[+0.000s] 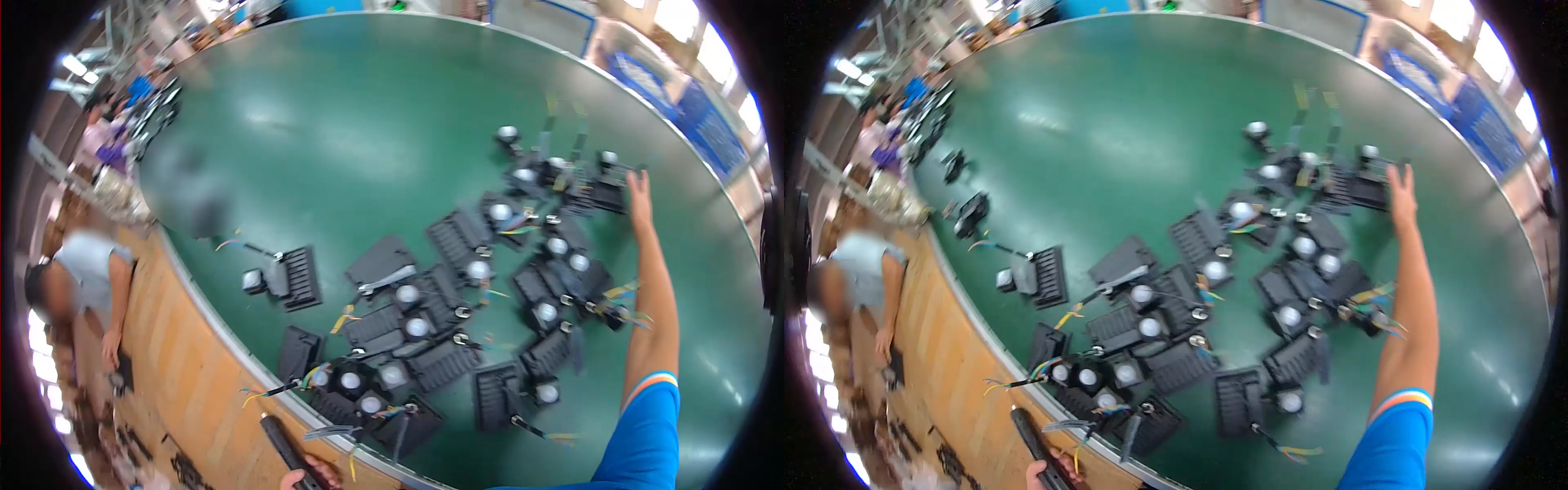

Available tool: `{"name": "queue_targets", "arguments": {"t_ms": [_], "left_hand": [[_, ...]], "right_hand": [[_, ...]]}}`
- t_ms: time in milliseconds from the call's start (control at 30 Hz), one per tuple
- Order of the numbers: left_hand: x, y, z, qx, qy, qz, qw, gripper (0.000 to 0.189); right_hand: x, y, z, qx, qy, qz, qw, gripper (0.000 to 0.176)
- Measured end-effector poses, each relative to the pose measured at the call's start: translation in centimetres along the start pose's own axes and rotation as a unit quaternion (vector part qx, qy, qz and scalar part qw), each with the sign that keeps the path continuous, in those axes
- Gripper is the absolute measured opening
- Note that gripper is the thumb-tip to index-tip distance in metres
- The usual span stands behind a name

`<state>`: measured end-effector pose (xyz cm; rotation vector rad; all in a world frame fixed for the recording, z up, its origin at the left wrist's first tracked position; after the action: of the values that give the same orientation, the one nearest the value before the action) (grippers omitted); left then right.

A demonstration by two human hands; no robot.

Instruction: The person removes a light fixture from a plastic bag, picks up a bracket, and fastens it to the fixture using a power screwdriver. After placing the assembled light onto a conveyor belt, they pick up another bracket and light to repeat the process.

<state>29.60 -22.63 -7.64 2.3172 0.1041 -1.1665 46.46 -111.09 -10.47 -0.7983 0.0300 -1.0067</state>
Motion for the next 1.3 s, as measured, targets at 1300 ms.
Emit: {"name": "queue_targets", "arguments": {"t_ms": [1300], "left_hand": [[-0.1,1.0,-5.9,-0.042,0.017,0.37,0.928,0.037]], "right_hand": [[-40.8,37.1,58.1,0.121,-0.254,0.49,0.825,0.073]]}}
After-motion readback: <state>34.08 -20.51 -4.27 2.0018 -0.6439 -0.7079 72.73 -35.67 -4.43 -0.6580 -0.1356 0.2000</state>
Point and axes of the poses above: each hand's wrist, its own x-axis towards the middle knuckle, its own y-axis out of the palm, z = x × y, the point moved 5 cm from there along x, towards the middle knuckle, and after that the axes turned 4 degrees about x, right-handed, at the moved point
